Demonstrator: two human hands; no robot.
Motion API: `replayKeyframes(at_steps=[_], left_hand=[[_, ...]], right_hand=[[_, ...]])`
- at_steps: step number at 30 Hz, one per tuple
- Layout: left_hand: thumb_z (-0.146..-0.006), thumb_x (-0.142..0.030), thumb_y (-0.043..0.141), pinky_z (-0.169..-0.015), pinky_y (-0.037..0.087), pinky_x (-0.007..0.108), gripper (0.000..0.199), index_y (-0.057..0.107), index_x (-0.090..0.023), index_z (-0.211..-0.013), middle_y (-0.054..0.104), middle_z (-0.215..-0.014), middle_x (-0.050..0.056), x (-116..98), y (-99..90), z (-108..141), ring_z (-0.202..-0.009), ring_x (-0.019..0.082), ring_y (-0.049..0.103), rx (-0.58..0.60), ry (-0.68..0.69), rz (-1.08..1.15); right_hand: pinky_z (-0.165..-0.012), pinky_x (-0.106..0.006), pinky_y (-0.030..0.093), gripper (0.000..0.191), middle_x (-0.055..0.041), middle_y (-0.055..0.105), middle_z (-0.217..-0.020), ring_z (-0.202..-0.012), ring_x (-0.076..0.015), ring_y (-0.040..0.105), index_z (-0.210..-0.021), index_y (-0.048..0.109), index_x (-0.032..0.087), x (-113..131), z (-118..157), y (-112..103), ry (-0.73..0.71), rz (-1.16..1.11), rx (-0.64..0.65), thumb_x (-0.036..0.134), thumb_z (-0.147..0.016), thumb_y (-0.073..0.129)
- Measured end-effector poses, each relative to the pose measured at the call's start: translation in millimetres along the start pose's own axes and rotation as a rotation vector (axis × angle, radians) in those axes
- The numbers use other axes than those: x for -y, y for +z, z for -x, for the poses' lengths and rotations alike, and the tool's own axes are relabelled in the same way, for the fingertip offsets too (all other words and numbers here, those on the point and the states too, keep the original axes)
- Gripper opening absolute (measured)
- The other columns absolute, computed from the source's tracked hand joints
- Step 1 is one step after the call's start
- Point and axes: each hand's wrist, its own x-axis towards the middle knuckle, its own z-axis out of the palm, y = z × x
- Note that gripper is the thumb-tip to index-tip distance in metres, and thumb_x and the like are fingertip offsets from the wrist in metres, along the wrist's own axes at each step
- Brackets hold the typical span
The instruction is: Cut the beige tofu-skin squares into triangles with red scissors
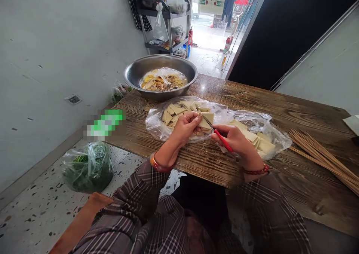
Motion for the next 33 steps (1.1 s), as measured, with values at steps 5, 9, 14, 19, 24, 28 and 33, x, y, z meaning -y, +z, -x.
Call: replayKeyframes(at_steps=[5, 9, 14, 19, 24, 28, 33], left_hand=[[-0.072, -0.055, 0.08, -0.046, 0.038, 0.016, 0.045, 0.063, -0.013, -0.077, 0.06, -0.064, -0.003, -0.5, 1.0, 1.2, -0.049, 0.004, 0.051, 0.029, -0.008, -0.022], [-0.072, -0.054, 0.08, -0.046, 0.039, 0.016, 0.044, 0.064, -0.013, -0.078, 0.061, -0.066, -0.002, -0.1, 0.1, 0.4, -0.05, 0.005, 0.052, 0.036, -0.009, -0.024], [-0.073, -0.052, 0.079, -0.047, 0.038, 0.017, 0.041, 0.063, -0.014, -0.076, 0.06, -0.066, -0.002, -1.7, 1.0, 1.0, -0.05, 0.004, 0.051, 0.038, -0.022, -0.029], [-0.074, -0.049, 0.078, -0.046, 0.036, 0.017, 0.037, 0.062, -0.016, -0.078, 0.059, -0.065, -0.003, -2.0, 0.6, 0.2, -0.05, 0.005, 0.051, -0.049, -0.007, -0.038], [-0.079, -0.038, 0.074, -0.058, 0.044, 0.02, 0.025, 0.066, -0.018, -0.092, 0.064, -0.082, 0.001, 1.7, -5.6, -6.2, -0.07, 0.011, 0.06, -0.321, 0.212, -0.175], [-0.081, -0.028, 0.069, -0.077, 0.051, 0.025, 0.032, 0.067, -0.019, -0.111, 0.062, -0.118, 0.009, 3.4, -10.2, -9.2, -0.09, 0.015, 0.062, -0.44, 0.383, -0.431], [-0.084, -0.023, 0.063, -0.071, 0.048, 0.025, 0.026, 0.068, -0.018, -0.109, 0.06, -0.116, 0.009, 0.1, -6.7, -5.5, -0.08, 0.013, 0.056, -0.483, 0.445, -0.642]], right_hand=[[-0.05, -0.024, 0.037, 0.044, 0.0, 0.058, -0.067, -0.054, -0.0111, 0.046, -0.089, 0.074, 0.015, -0.3, -0.9, 1.8, 0.013, -0.018, -0.01, 0.058, -0.079, 0.071], [-0.052, -0.024, 0.039, 0.046, -0.0005, 0.06, -0.067, -0.058, -0.0125, 0.049, -0.09, 0.076, 0.015, 0.5, -1.3, 1.1, 0.005, -0.003, -0.036, 0.058, -0.077, 0.072], [-0.052, -0.024, 0.038, 0.038, 0.0004, 0.06, -0.063, -0.057, -0.0116, 0.047, -0.084, 0.078, 0.017, 0.9, -1.8, 0.5, 0.001, 0.052, -0.062, 0.054, -0.077, 0.074], [-0.043, -0.023, 0.033, 0.056, 0.0033, 0.057, -0.057, -0.045, -0.0084, 0.042, -0.107, 0.076, 0.014, 4.2, -3.6, -0.6, 0.086, -0.148, -0.176, 0.06, -0.075, 0.075], [-0.039, -0.021, 0.034, 0.065, 0.0033, 0.059, -0.059, -0.043, -0.0073, 0.045, -0.112, 0.073, 0.014, 5.0, -4.2, -5.8, 0.1, -0.362, -0.419, 0.063, -0.07, 0.078], [-0.038, -0.02, 0.035, 0.063, 0.0039, 0.059, -0.06, -0.042, -0.0064, 0.046, -0.111, 0.072, 0.015, 4.5, -2.8, -10.8, 0.078, -0.471, -0.506, 0.061, -0.069, 0.081], [-0.04, -0.021, 0.037, 0.056, 0.0045, 0.059, -0.062, -0.043, -0.0067, 0.046, -0.109, 0.071, 0.018, -0.4, -2.2, -20.6, 0.011, -0.525, -0.636, 0.061, -0.074, 0.077]])
